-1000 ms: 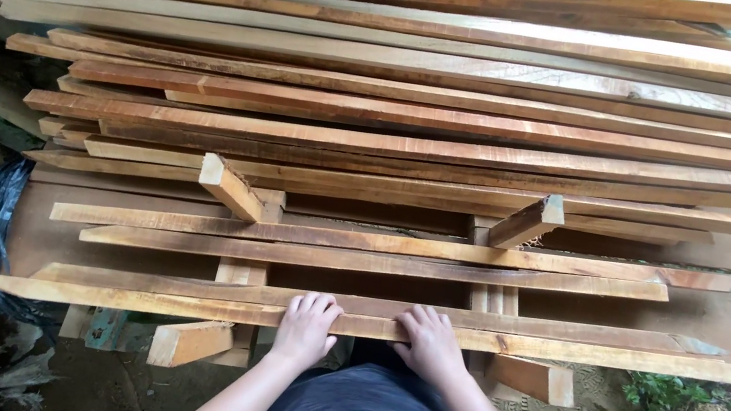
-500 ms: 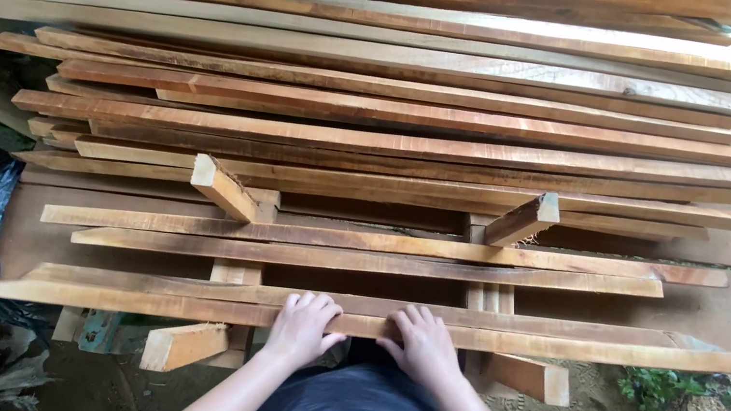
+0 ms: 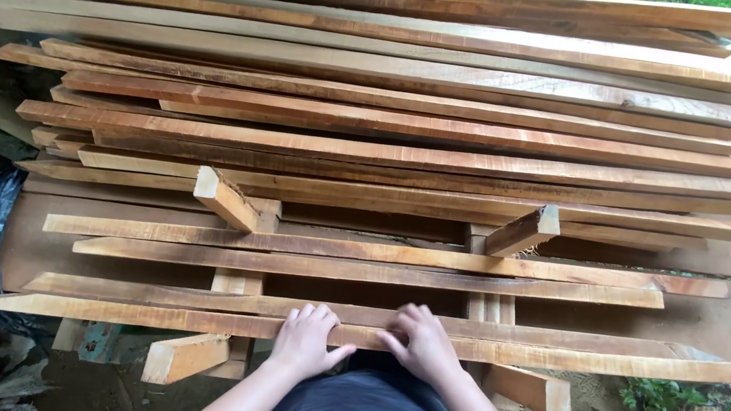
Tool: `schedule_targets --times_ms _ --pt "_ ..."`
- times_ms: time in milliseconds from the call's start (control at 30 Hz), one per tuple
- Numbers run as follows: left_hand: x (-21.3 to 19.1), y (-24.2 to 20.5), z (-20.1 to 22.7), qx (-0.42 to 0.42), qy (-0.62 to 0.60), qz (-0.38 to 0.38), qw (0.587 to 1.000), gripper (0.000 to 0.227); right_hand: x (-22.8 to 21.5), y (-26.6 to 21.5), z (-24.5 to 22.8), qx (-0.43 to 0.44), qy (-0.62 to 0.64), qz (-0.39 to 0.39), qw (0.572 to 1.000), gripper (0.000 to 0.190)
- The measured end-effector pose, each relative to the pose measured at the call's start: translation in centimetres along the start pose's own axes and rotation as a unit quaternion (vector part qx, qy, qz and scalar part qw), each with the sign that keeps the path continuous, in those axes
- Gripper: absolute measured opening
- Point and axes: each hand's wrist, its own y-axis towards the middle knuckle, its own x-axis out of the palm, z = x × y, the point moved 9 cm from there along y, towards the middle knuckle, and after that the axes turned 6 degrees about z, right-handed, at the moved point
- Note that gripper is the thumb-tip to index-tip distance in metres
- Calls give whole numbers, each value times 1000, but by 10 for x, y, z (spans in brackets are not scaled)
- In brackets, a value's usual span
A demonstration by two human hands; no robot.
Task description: Arranging and aligning thin wood slats on a workbench in a workshop.
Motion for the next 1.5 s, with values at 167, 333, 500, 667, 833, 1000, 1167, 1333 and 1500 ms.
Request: schedule_targets --times_ms 167,333,500,667,833,1000,1167,1333,1500 --pt "1 30 -19 -45 16 -8 999 47 -31 30 -5 -67 -67 215 972 45" --pt "0 58 -40 1 44 163 986 58 -24 51 11 -21 -140 199 970 51" --pt "4 72 -47 -1 85 158 984 65 -15 63 27 -25 -198 157 967 52" --pt "-21 82 -36 24 134 182 974 67 -37 77 4 -54 -241 146 958 63" --pt "10 98 -46 41 188 193 962 38 -9 82 26 -63 -254 84 962 65" --pt "-4 88 -39 45 179 252 950 27 4 73 34 -92 -303 123 940 62" --pt "-4 93 -43 14 157 146 977 38 -3 78 33 -61 -305 63 948 59" --pt "-21 102 -50 -13 136 59 989 57 -8 85 37 -57 -190 23 980 70" --pt "-23 121 -65 -50 71 -88 992 52 -42 108 23 -16 -137 -6 990 51"
